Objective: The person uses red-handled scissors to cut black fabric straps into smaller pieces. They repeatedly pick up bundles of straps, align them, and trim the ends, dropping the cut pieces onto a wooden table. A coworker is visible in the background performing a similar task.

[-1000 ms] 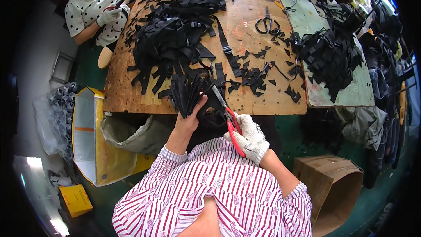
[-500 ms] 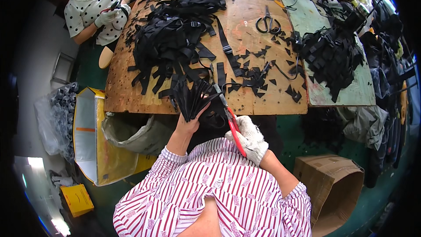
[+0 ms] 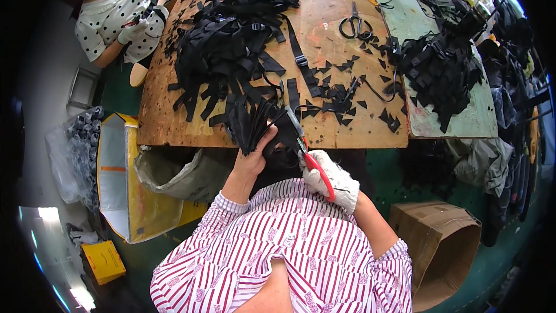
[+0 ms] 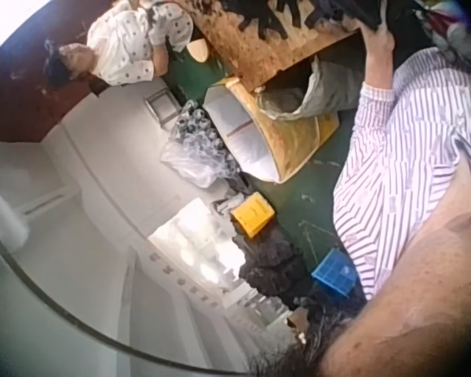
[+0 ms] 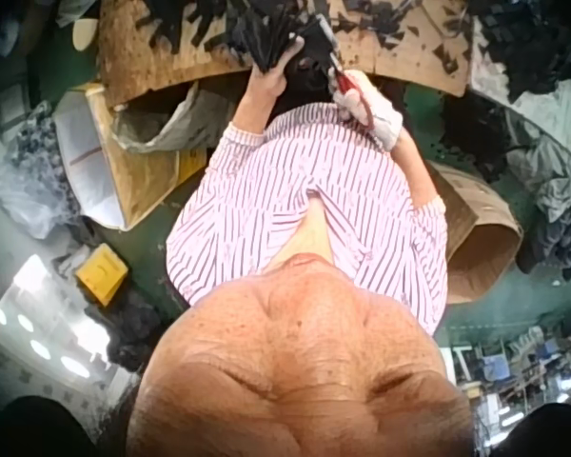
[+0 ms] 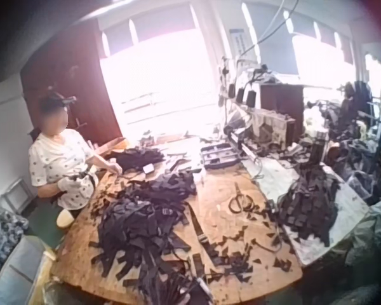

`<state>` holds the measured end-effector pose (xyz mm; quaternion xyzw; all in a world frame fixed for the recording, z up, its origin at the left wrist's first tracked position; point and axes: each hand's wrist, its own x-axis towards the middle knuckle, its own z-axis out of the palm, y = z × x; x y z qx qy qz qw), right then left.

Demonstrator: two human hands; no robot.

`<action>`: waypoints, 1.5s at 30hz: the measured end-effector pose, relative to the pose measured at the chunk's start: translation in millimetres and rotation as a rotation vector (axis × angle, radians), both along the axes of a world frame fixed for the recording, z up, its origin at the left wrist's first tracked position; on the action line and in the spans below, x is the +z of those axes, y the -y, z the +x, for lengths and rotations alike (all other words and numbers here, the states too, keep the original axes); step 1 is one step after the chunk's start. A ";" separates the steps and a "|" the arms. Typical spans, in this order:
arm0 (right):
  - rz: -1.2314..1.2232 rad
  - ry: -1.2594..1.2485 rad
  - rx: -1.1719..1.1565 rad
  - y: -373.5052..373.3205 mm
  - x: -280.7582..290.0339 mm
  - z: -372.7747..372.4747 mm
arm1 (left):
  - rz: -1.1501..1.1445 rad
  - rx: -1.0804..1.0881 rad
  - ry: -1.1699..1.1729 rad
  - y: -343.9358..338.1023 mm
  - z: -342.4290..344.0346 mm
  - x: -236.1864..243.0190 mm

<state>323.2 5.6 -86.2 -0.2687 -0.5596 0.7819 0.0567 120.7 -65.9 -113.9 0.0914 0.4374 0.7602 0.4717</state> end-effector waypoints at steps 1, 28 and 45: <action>0.017 0.005 0.004 0.7 -0.8 0.1 | 0.001 -0.007 -0.005 -0.2 -0.4 -1.1; -0.050 0.102 -0.162 11.4 -18.1 -6.4 | 0.299 -0.187 -0.212 12.6 -5.0 -52.2; 0.045 0.110 -0.102 2.5 10.8 -5.9 | 0.437 -0.303 -0.264 14.1 -7.3 -30.6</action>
